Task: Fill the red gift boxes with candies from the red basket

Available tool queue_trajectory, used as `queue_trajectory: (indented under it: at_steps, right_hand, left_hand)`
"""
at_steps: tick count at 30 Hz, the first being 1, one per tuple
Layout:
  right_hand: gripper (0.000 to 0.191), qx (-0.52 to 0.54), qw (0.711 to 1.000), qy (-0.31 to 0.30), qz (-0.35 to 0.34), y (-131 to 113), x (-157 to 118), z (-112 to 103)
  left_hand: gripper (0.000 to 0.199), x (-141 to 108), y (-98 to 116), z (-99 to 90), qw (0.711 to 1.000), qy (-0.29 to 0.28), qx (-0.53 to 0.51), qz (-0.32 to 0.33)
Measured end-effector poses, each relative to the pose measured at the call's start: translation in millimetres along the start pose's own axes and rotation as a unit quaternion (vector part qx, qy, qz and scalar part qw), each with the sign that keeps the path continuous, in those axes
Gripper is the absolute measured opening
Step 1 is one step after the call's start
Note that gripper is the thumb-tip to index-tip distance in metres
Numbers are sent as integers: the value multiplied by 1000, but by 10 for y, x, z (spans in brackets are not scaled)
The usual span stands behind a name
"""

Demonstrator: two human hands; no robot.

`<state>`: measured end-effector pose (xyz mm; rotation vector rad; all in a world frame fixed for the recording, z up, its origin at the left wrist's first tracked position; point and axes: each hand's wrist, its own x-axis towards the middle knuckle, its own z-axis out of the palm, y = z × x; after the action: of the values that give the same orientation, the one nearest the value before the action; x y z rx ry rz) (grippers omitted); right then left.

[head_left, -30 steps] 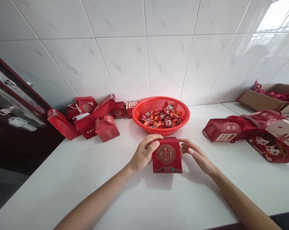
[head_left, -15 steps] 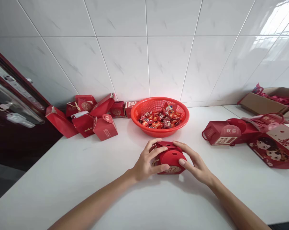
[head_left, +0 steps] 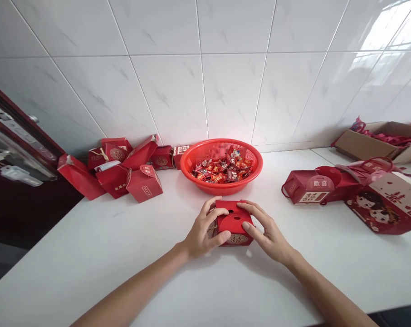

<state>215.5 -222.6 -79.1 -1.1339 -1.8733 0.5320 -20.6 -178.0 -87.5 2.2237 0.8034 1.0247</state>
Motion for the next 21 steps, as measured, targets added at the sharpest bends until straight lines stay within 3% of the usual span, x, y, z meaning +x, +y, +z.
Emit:
queue_trajectory:
  at_steps: [3,6,10,12,15,18,21]
  right_hand:
    - [38,-63,992,99,-55,-35,-6,-26]
    - [43,-110,955,212,-174,-200,-94,-73]
    - [44,-87,934,228,-261,-560,-382,18]
    - [46,-84,928,231,-280,-695,-540,127]
    - [47,-56,934,266,-232,-777,-698,213]
    - [47,-45,947,257,-185,-752,-769,125]
    - [43,-72,948,266,-160,-679,-825,-29]
  left_hand:
    - [46,20,6,10,1000,15,0,-3]
    - [45,74,60,55,999,42,-5,-29]
    - [49,284,259,292,1000,9,-26,6]
    - [54,467,410,534,996,-35,-60,52]
    - [65,793,643,1043,987,-62,-126,79]
    - [60,1077,803,1600,986,-75,-146,32]
    - [54,1256,869,2033,992,-78,-102,10]
